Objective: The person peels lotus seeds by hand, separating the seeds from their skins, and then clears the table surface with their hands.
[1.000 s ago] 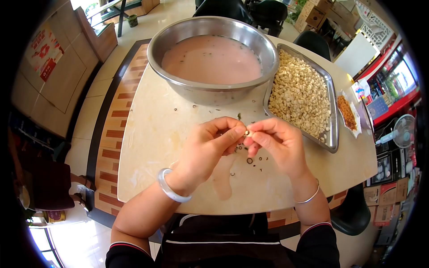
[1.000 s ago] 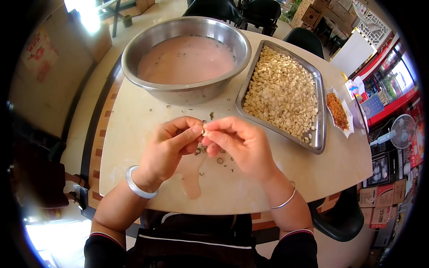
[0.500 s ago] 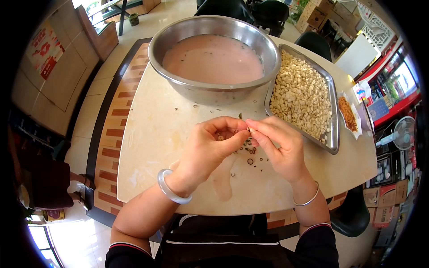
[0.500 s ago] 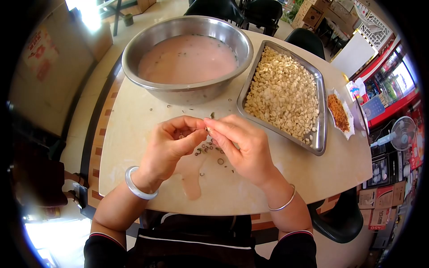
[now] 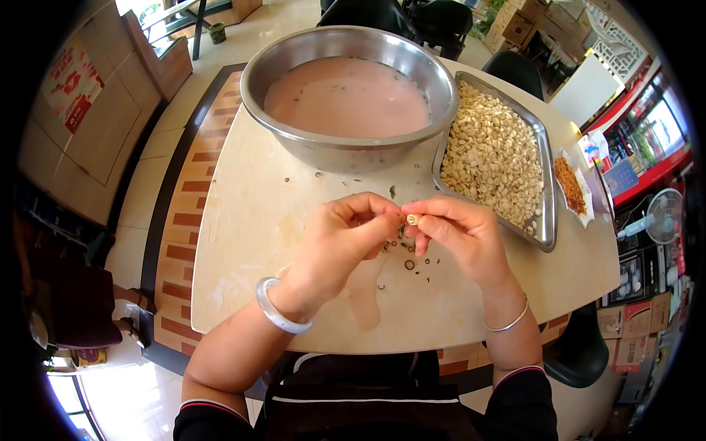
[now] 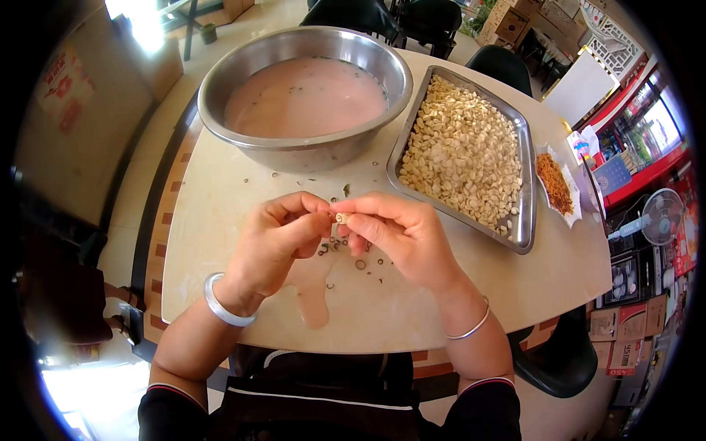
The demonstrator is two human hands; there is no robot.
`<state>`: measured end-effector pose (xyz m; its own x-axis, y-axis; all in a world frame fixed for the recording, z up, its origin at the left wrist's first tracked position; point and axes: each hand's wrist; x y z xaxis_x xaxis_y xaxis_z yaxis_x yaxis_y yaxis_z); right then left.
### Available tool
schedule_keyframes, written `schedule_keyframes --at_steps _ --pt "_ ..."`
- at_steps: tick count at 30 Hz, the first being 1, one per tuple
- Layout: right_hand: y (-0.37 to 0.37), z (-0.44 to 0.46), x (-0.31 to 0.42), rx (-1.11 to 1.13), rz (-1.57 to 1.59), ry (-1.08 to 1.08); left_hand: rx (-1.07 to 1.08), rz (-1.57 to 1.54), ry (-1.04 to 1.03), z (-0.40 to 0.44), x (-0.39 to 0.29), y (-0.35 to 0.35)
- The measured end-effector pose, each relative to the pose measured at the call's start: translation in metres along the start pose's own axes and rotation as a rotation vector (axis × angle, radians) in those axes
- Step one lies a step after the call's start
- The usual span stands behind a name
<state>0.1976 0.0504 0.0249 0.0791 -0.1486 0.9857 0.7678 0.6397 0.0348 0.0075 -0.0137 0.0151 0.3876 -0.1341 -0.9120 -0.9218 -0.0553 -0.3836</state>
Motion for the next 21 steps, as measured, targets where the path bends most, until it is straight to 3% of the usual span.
schedule_keyframes --at_steps 6,9,14,18,21 --pt "-0.001 0.002 0.000 -0.001 0.160 0.004 0.078 -0.114 0.070 0.002 0.002 0.011" --pt "0.000 0.004 -0.005 -0.044 -0.021 0.171 0.029 -0.057 0.067 0.002 -0.002 0.000" --pt "0.005 0.005 -0.005 -0.041 -0.076 0.212 -0.031 -0.138 0.070 -0.002 -0.007 -0.012" --pt "0.002 0.005 -0.006 -0.051 -0.103 0.241 0.149 -0.194 0.107 0.002 0.000 0.014" --pt "0.001 0.005 -0.006 -0.065 -0.187 0.252 0.053 -0.101 0.097 0.000 -0.001 0.000"
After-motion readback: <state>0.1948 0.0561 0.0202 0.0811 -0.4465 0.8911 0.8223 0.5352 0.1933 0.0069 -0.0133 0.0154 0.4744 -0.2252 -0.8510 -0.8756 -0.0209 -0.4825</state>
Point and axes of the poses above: each hand's wrist, its own z-axis towards the middle knuckle, its own y-axis out of the back of the hand, x = y × z, and after that the axes turned 2 degrees about -x, right-handed
